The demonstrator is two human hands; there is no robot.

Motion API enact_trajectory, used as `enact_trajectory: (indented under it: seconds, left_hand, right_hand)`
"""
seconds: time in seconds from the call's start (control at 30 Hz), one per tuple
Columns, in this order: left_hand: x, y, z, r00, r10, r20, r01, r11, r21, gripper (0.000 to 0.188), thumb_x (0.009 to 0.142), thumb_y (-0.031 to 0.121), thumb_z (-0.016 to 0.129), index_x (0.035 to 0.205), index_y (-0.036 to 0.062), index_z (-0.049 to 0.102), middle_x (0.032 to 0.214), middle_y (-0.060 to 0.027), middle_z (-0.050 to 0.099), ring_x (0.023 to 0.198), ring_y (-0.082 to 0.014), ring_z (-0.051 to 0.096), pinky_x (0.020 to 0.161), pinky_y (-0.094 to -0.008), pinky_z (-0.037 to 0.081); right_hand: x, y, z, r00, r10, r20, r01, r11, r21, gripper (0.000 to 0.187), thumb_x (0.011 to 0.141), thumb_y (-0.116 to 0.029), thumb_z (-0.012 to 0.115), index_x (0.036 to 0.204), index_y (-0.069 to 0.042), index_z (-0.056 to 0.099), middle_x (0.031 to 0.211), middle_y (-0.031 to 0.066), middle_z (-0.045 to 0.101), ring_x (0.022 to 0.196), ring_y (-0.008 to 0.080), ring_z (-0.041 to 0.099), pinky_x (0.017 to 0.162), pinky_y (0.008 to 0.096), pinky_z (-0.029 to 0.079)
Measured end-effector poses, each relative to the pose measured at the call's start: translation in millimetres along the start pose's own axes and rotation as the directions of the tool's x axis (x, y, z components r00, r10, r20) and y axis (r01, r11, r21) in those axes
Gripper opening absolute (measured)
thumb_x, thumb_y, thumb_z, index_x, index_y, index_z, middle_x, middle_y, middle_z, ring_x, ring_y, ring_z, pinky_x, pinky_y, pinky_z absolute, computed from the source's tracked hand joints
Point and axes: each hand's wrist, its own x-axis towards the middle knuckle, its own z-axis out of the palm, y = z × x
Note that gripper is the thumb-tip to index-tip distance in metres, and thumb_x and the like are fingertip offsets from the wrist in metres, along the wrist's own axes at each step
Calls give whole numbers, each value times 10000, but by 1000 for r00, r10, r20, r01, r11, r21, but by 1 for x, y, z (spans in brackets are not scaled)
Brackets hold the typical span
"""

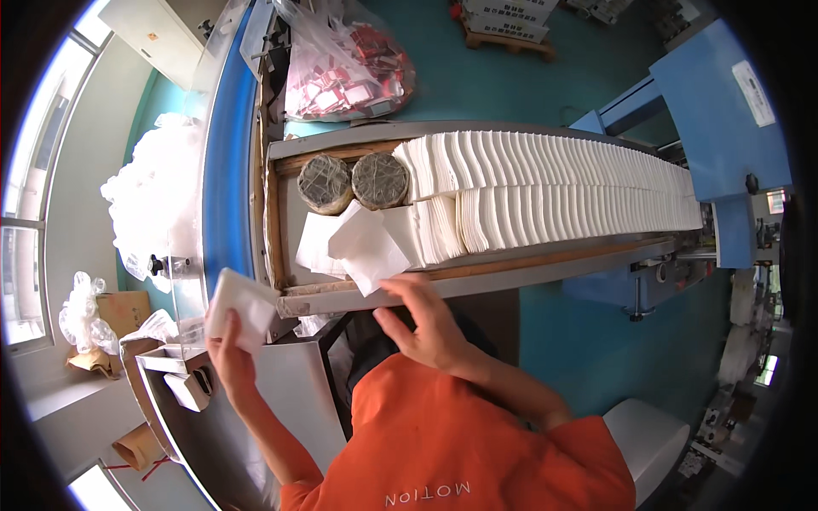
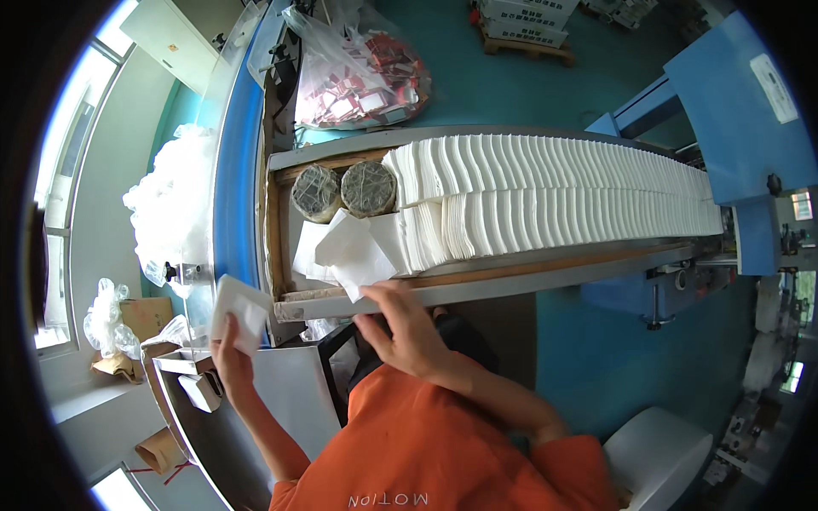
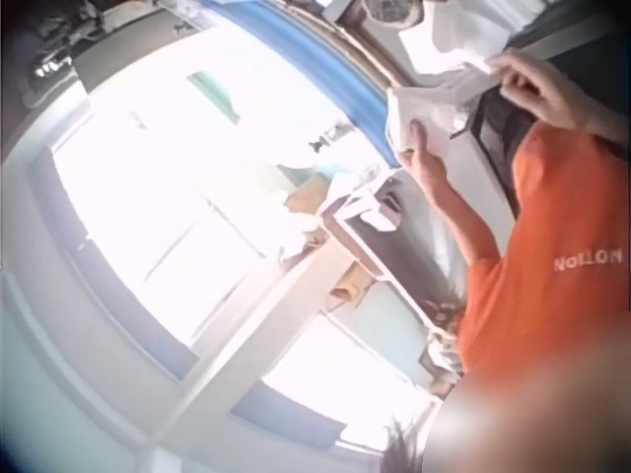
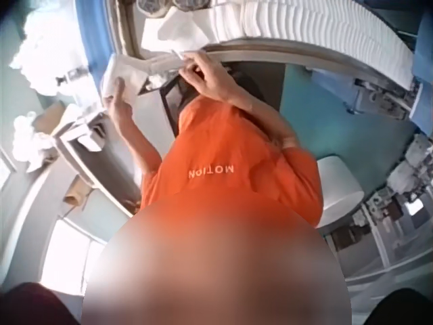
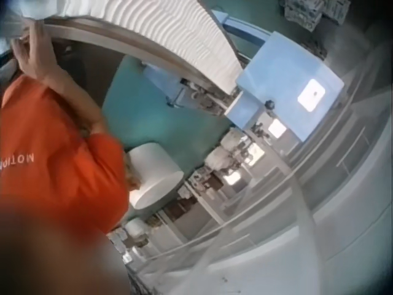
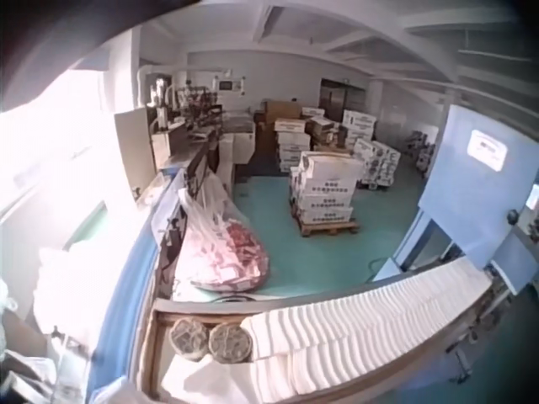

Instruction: Organizing and packing folded paper napkins from a production line.

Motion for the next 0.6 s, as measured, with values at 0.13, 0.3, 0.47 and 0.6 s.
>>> enact_trajectory:
  seconds: [0.13, 0.3, 0.47, 0.6]
  left_hand:
    - [51, -32, -128, 935, -122, -334, 178, 974, 142, 489, 861, 248, 790, 1201, -57, 614, 1059, -103, 672, 894, -195, 666, 727, -312, 537]
    - [61, -59, -111, 829, 320, -459, 138, 678, 722, 703, 812, 469, 810, 1128, -128, 616, 1040, -198, 674, 923, -293, 654, 858, -395, 517]
    - [57, -82, -46, 404, 901, -156, 96, 128, 987, 685, 895, 448, 711, 1339, -25, 491, 1346, -244, 506, 1274, -407, 470, 1010, -575, 422]
    - [-21, -42, 148, 570, 765, 300, -712, 277, 645, 409, 819, 7, 753, 1200, 7, 606, 1243, -174, 583, 1175, -345, 548, 994, -422, 440]
  right_hand:
    - [4, 35, -27, 882, -262, -391, -74, 744, -665, 547, 805, -270, 804, 1270, -89, 579, 1354, 130, 495, 1232, 318, 468, 1013, 474, 311]
    - [7, 60, -41, 861, -241, -447, -163, 702, -693, 617, 780, -301, 829, 1291, -95, 551, 1378, 123, 480, 1257, 326, 452, 1014, 498, 289]
    - [2, 62, -41, 852, -211, -479, -205, 709, -675, 577, 801, -265, 801, 1292, -97, 550, 1391, 128, 471, 1251, 333, 464, 1003, 496, 291]
    - [-2, 70, -46, 794, -232, -562, -290, 668, -686, 538, 849, -234, 725, 1325, -81, 527, 1395, 140, 460, 1260, 337, 447, 998, 492, 293]
